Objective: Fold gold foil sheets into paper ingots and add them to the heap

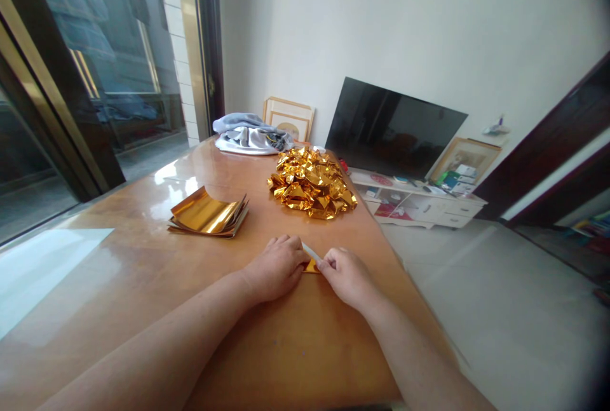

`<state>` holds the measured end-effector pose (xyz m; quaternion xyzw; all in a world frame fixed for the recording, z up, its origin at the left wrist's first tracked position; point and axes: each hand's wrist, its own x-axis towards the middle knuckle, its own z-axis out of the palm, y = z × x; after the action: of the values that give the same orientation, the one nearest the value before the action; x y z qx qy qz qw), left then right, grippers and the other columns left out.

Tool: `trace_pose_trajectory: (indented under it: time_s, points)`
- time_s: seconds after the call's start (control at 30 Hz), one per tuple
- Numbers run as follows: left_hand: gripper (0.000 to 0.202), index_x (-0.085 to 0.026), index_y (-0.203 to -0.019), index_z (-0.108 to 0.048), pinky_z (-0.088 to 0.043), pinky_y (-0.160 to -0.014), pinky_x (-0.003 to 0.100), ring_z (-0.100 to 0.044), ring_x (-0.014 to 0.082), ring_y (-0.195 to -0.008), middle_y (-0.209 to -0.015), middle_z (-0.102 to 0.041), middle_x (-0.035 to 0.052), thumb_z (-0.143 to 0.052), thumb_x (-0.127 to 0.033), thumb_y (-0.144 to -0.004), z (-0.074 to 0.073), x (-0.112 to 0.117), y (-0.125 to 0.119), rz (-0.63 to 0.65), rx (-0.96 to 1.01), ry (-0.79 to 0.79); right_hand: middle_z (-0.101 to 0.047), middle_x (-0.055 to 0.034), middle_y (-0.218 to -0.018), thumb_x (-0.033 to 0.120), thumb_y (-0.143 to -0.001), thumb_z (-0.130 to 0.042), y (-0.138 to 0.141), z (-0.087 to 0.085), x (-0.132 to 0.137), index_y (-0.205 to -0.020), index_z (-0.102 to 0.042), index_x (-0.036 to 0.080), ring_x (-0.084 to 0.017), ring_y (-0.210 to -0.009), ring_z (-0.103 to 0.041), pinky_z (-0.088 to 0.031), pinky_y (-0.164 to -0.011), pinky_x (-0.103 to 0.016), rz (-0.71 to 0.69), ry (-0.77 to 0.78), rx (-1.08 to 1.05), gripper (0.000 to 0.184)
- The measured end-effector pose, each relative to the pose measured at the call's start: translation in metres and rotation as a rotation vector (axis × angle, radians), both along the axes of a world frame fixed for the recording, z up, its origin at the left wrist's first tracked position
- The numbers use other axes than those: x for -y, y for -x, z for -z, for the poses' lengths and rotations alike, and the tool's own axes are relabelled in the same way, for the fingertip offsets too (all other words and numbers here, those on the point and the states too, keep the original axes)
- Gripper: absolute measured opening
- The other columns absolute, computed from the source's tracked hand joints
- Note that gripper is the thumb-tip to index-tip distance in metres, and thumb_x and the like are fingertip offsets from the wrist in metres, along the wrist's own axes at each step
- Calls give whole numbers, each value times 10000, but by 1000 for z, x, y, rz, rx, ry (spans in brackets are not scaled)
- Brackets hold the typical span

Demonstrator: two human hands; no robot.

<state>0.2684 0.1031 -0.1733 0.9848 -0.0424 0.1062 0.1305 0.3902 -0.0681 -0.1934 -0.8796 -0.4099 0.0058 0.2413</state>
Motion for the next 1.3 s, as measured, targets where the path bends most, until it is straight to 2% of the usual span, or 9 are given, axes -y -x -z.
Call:
trace_pose_trajectory:
  time_s: [0.17,0.33,0.5,0.63,0.9,1.1,1.3]
  points:
    - [256,-284,-1090,-683,-390,-847,389,-523,257,-971,-999,-582,82,-478,-292,-937,-3,0,3,-3,12,-33,-649,-18,-740,374,-896,-595,0,0,-1,-687,-585,217,-155,-693,-535,-288,-580,-262,-3,-13,-6,262]
    - [251,-298,-1034,-703,-363,-821,398,-524,256,-955,-988,-578,80,-467,-311,-947,-7,0,5,-3,4,-84,-648,-13,-734,373,-887,-586,-4,2,2,-694,-588,214,-153,-688,-540,-316,-589,-255,-5,-40,-56,250]
    - [248,-303,-1015,-708,-350,-817,401,-523,253,-956,-986,-580,75,-469,-311,-947,-7,0,4,-6,1,-84,-664,-3,-774,362,-916,-502,-8,0,8,-759,-591,211,-164,-733,-583,-381,-614,-247,2,-176,-234,235]
    - [242,-302,-1014,-709,-349,-820,403,-525,254,-964,-988,-583,73,-478,-306,-942,-7,0,4,-6,-1,-77,-650,2,-767,339,-911,-504,-6,-1,10,-755,-581,212,-165,-747,-586,-392,-635,-251,-8,-212,-216,216]
    - [273,-301,-1022,-706,-353,-821,411,-540,249,-949,-986,-587,72,-440,-332,-969,-8,0,5,-3,-3,-117,-617,2,-758,320,-880,-587,-1,-2,11,-745,-584,210,-156,-749,-542,-347,-637,-253,-65,-110,-24,174]
    - [285,-287,-1013,-704,-353,-821,402,-537,241,-942,-988,-584,77,-429,-357,-982,-8,1,6,-10,6,-140,-600,6,-764,351,-880,-620,2,-3,13,-744,-552,216,-157,-749,-518,-321,-635,-257,-49,-61,30,203]
    - [295,-297,-1020,-697,-343,-811,400,-539,238,-936,-981,-584,69,-412,-368,-992,-7,0,6,-11,9,-155,-606,7,-804,302,-891,-609,1,-2,14,-784,-549,217,-162,-791,-515,-327,-661,-258,-57,-25,31,149]
